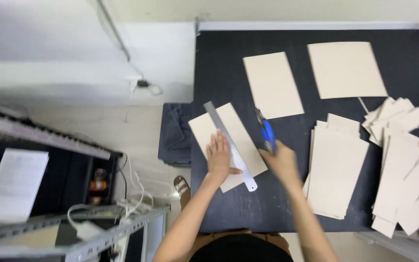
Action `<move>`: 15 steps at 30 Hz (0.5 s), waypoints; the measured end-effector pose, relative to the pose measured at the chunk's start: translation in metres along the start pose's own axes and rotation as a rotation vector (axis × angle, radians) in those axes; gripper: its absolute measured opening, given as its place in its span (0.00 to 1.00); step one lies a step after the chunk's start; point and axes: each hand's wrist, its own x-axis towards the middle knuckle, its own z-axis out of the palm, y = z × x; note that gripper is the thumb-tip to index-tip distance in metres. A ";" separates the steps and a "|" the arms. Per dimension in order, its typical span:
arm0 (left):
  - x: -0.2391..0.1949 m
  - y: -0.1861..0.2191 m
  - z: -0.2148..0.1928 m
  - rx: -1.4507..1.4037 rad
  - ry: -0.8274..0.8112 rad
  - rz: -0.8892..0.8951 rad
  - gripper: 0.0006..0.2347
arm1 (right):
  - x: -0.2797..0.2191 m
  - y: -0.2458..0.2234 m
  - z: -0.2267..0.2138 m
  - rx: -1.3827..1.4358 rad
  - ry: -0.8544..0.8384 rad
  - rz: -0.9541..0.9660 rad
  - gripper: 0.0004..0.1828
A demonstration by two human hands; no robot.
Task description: Cutting cardboard sheets into smaller rectangular pieces using a utility knife and a metal ruler on a workbench.
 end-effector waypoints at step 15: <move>0.014 0.005 0.036 -0.467 0.466 -0.384 0.61 | -0.083 0.113 -0.151 0.337 0.372 0.516 0.16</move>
